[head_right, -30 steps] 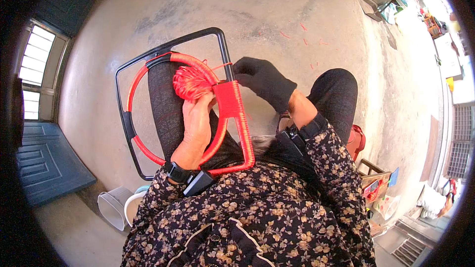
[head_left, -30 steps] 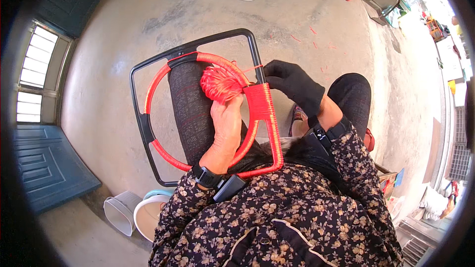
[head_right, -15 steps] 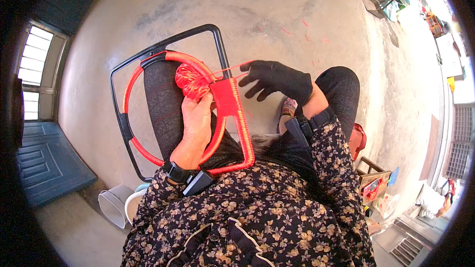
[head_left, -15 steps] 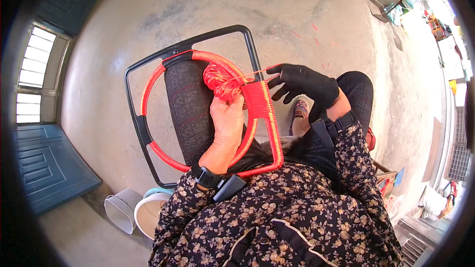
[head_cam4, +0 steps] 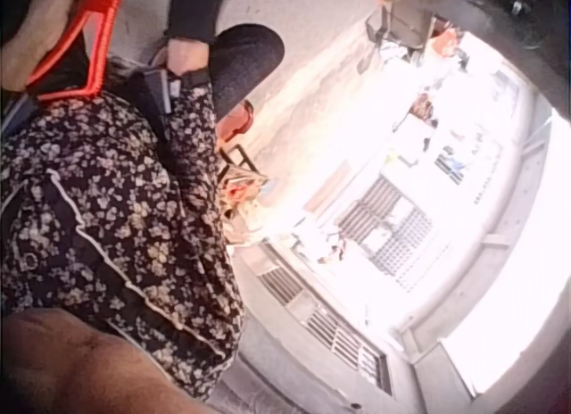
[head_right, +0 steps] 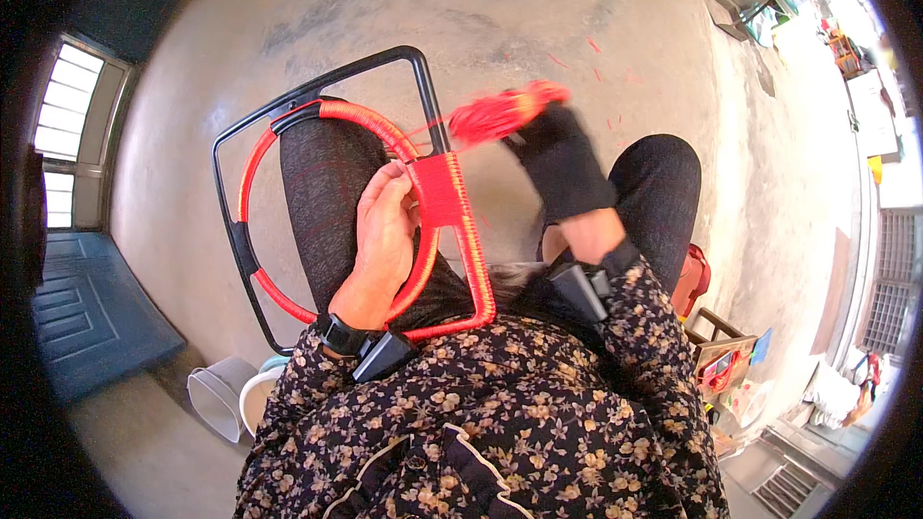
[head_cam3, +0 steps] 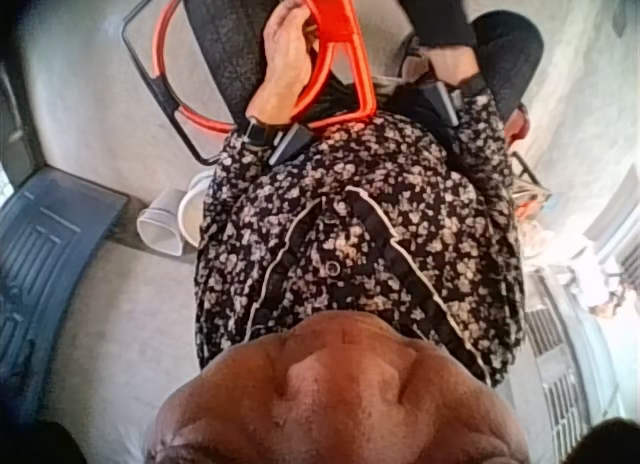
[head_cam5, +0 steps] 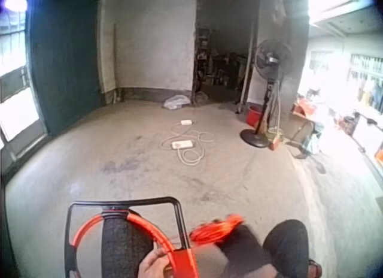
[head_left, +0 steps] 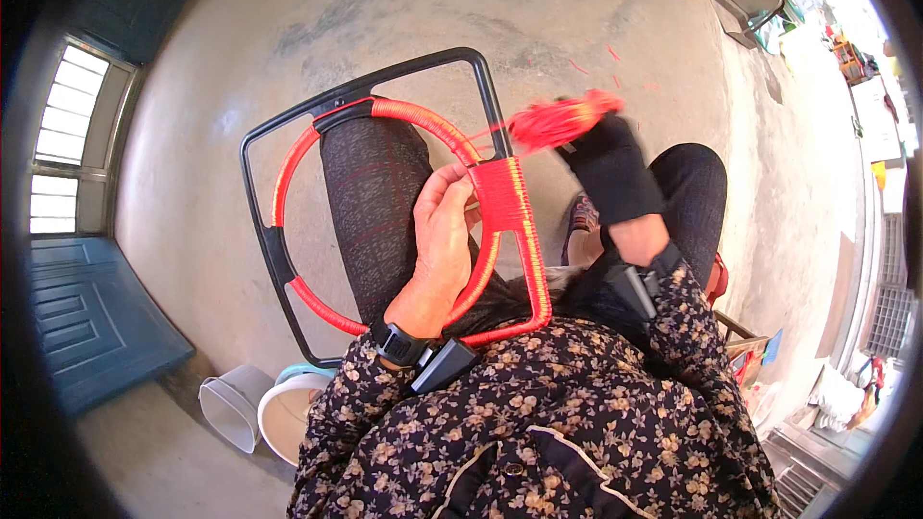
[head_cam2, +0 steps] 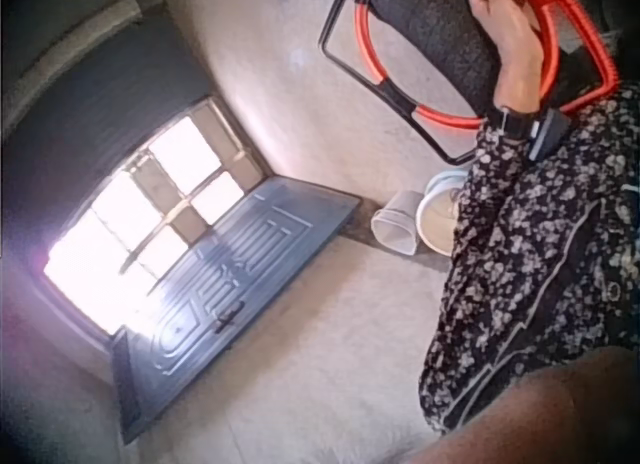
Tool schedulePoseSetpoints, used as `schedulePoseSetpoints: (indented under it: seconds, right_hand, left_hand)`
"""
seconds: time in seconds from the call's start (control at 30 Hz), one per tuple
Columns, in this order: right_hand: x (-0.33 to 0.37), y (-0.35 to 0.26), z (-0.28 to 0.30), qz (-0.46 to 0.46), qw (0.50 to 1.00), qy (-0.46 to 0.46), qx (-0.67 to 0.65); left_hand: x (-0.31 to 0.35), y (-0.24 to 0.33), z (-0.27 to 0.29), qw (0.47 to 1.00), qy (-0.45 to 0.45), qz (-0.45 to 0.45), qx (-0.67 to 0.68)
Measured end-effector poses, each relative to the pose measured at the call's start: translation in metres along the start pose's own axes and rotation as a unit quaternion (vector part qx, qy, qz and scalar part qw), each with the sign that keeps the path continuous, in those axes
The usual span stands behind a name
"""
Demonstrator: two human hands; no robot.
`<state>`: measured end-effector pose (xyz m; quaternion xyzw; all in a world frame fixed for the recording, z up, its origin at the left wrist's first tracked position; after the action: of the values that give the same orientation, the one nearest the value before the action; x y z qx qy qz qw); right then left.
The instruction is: The person is weaving a stool using a red plastic rope.
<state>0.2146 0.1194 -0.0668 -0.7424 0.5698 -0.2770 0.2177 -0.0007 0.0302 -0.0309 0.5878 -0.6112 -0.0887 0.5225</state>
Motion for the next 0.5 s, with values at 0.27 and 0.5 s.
schedulePoseSetpoints:
  seconds: [0.27, 0.5]
  right_hand:
    - [0.066, -0.051, -0.095, 0.165, 0.922, 0.189, 0.294]
    - [0.027, -0.032, -0.067, -0.102, 0.910, 0.057, 0.398]
  left_hand:
    - [0.004, 0.008, -0.004, 0.994, -0.033, -0.107, -0.006]
    - [0.001, 0.002, -0.003, 0.996, -0.017, -0.083, -0.006]
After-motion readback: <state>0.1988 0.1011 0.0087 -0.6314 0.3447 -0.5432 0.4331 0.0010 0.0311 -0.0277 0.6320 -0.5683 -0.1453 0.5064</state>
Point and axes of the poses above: each hand's wrist, its own x-axis away from the middle knuckle, its own z-axis out of the back of the hand, y = z × x, the point moved 2 cm from there along -x, towards the middle knuckle, and after that the axes turned 11 degrees about y, right-handed, at the moved point
